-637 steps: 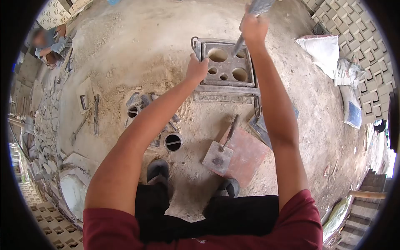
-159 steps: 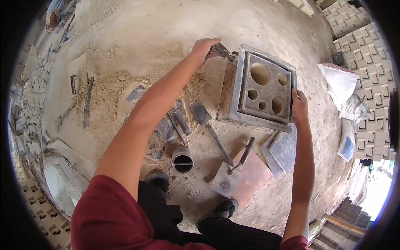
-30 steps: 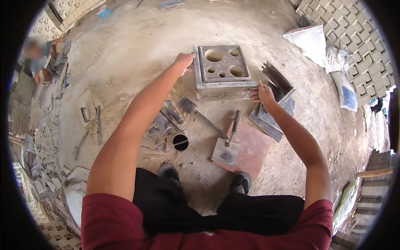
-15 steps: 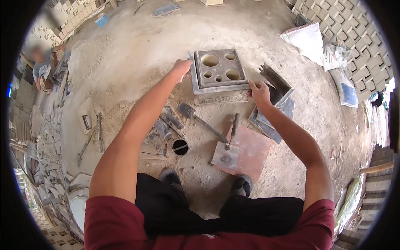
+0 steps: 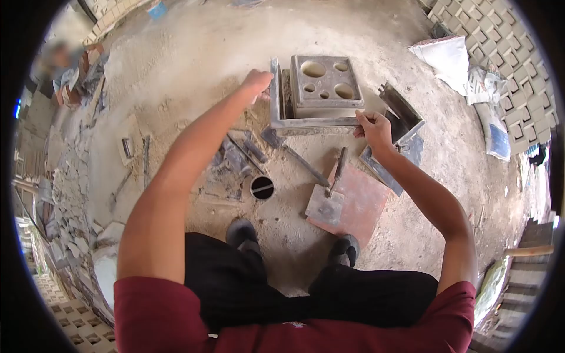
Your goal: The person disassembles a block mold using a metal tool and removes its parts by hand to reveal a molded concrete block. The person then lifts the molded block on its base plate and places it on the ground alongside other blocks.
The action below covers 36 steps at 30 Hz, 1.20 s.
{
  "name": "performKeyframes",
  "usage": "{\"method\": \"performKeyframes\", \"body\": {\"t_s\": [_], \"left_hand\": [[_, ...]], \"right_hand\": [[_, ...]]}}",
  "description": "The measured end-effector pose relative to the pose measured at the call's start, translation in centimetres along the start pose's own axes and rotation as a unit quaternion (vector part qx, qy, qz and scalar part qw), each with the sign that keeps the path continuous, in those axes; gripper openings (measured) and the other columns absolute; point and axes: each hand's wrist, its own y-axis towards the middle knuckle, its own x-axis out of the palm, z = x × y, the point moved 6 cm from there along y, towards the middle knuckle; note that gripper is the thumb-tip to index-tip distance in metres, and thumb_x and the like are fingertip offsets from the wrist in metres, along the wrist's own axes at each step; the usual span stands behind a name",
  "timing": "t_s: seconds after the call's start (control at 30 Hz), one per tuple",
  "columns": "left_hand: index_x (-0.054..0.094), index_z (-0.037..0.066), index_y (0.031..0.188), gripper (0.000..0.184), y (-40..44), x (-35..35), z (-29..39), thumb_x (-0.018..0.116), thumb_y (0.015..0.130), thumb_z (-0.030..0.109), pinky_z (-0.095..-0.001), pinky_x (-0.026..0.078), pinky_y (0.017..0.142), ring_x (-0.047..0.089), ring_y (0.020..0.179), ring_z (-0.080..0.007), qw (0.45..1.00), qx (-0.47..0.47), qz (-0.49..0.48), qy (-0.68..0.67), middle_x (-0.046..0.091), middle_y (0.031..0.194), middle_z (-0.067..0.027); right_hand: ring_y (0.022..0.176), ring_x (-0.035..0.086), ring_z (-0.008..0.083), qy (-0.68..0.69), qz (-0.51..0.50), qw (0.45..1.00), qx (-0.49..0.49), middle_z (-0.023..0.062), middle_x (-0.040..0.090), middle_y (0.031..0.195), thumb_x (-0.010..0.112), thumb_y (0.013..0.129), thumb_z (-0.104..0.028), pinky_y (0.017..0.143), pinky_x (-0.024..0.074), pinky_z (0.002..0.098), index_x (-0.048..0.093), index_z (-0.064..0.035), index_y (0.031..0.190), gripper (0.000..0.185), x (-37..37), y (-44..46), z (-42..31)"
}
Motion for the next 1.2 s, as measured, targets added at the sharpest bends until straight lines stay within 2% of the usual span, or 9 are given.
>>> {"method": "performKeyframes", "body": {"t_s": [0.17, 0.37, 0.5, 0.6, 0.7, 0.8, 0.9, 1.13, 1.2], "left_hand": [[0.061, -0.005, 0.091, 0.029, -2.1, -4.2, -0.4, 0.056, 0.088, 0.024, -0.0386, 0.048, 0.056, 0.059, 0.068, -0.0236, 0.999, 0.031, 0.008, 0.018, 0.060, 0.081, -0.0126], [0.067, -0.005, 0.086, 0.029, -1.5, -12.1, 0.3, 0.061, 0.080, 0.023, -0.0361, 0.046, 0.056, 0.062, 0.064, -0.0225, 0.978, 0.090, 0.144, 0.122, 0.066, 0.076, -0.0153], [0.070, -0.002, 0.083, 0.029, 0.2, -18.2, -1.8, 0.067, 0.077, 0.026, -0.0372, 0.048, 0.062, 0.063, 0.068, -0.0227, 0.952, 0.141, 0.244, 0.117, 0.069, 0.081, -0.0150], [0.070, -0.003, 0.083, 0.030, 2.5, -23.3, -4.2, 0.069, 0.075, 0.027, -0.0380, 0.049, 0.067, 0.065, 0.075, -0.0240, 0.948, 0.104, 0.284, 0.096, 0.069, 0.083, -0.0165], [0.071, -0.002, 0.083, 0.031, 3.5, -27.5, -6.4, 0.069, 0.076, 0.028, -0.0389, 0.050, 0.070, 0.067, 0.077, -0.0264, 0.940, 0.050, 0.320, 0.105, 0.069, 0.085, -0.0175], [0.071, 0.000, 0.085, 0.030, 4.4, -29.9, -9.2, 0.067, 0.077, 0.028, -0.0398, 0.051, 0.072, 0.068, 0.079, -0.0297, 0.914, 0.021, 0.396, 0.086, 0.070, 0.086, -0.0189], [0.071, 0.000, 0.087, 0.029, 2.3, -29.9, -10.2, 0.066, 0.078, 0.028, -0.0396, 0.052, 0.077, 0.068, 0.087, -0.0325, 0.903, -0.031, 0.429, -0.008, 0.069, 0.091, -0.0205], [0.066, -0.007, 0.098, 0.039, 4.8, -29.1, -14.2, 0.064, 0.077, 0.026, -0.0409, 0.051, 0.085, 0.064, 0.098, -0.0372, 0.897, -0.082, 0.423, 0.098, 0.066, 0.102, -0.0254], [0.065, -0.008, 0.099, 0.040, 3.8, -29.1, -14.7, 0.062, 0.078, 0.026, -0.0417, 0.051, 0.085, 0.064, 0.099, -0.0380, 0.893, -0.091, 0.428, 0.104, 0.065, 0.103, -0.0265]], "right_hand": [[0.056, 0.059, 0.0123, 0.037, -0.067, 0.995, 0.061, 0.0076, 0.062, 0.072, 0.068, 0.089, -0.020, 0.053, 0.0514, 0.0255, 0.060, 0.0030, 0.091, 0.025, 4.0, -4.2, 0.1], [0.063, 0.060, 0.0121, 0.067, -0.213, 0.969, 0.108, 0.0083, 0.063, 0.080, 0.070, 0.086, -0.013, 0.058, 0.0516, 0.0246, 0.058, 0.0063, 0.105, 0.030, 13.0, -6.8, -1.6], [0.066, 0.062, 0.0133, 0.033, -0.249, 0.967, 0.046, 0.0114, 0.066, 0.082, 0.074, 0.081, -0.010, 0.058, 0.0520, 0.0244, 0.057, 0.0111, 0.109, 0.039, 19.2, -5.3, -3.1], [0.068, 0.063, 0.0149, -0.065, -0.257, 0.963, 0.051, 0.0123, 0.066, 0.084, 0.077, 0.079, -0.016, 0.060, 0.0517, 0.0258, 0.056, 0.0106, 0.110, 0.046, 24.2, -2.9, -3.2], [0.081, 0.064, 0.0213, -0.117, -0.193, 0.974, -0.038, 0.0164, 0.065, 0.093, 0.080, 0.074, -0.031, 0.071, 0.0524, 0.0310, 0.054, 0.0100, 0.113, 0.062, 28.6, 1.5, -2.6], [0.104, 0.060, 0.0325, -0.202, -0.121, 0.971, -0.038, 0.0257, 0.060, 0.110, 0.076, 0.073, -0.047, 0.089, 0.0467, 0.0385, 0.050, 0.0081, 0.116, 0.074, 31.6, 4.1, -2.5], [0.103, 0.060, 0.0345, -0.184, -0.063, 0.981, -0.013, 0.0268, 0.060, 0.108, 0.074, 0.075, -0.043, 0.088, 0.0470, 0.0389, 0.051, 0.0075, 0.113, 0.067, 33.6, 6.7, -1.6], [0.101, 0.060, 0.0372, -0.190, -0.062, 0.980, 0.014, 0.0266, 0.061, 0.105, 0.071, 0.078, -0.028, 0.087, 0.0474, 0.0397, 0.053, 0.0060, 0.108, 0.049, 34.6, 11.6, 2.7], [0.086, 0.065, 0.0259, -0.153, -0.103, 0.982, -0.031, 0.0226, 0.062, 0.096, 0.070, 0.081, -0.029, 0.069, 0.0505, 0.0346, 0.048, 0.0081, 0.116, 0.055, 36.2, 14.4, 6.1]]}}
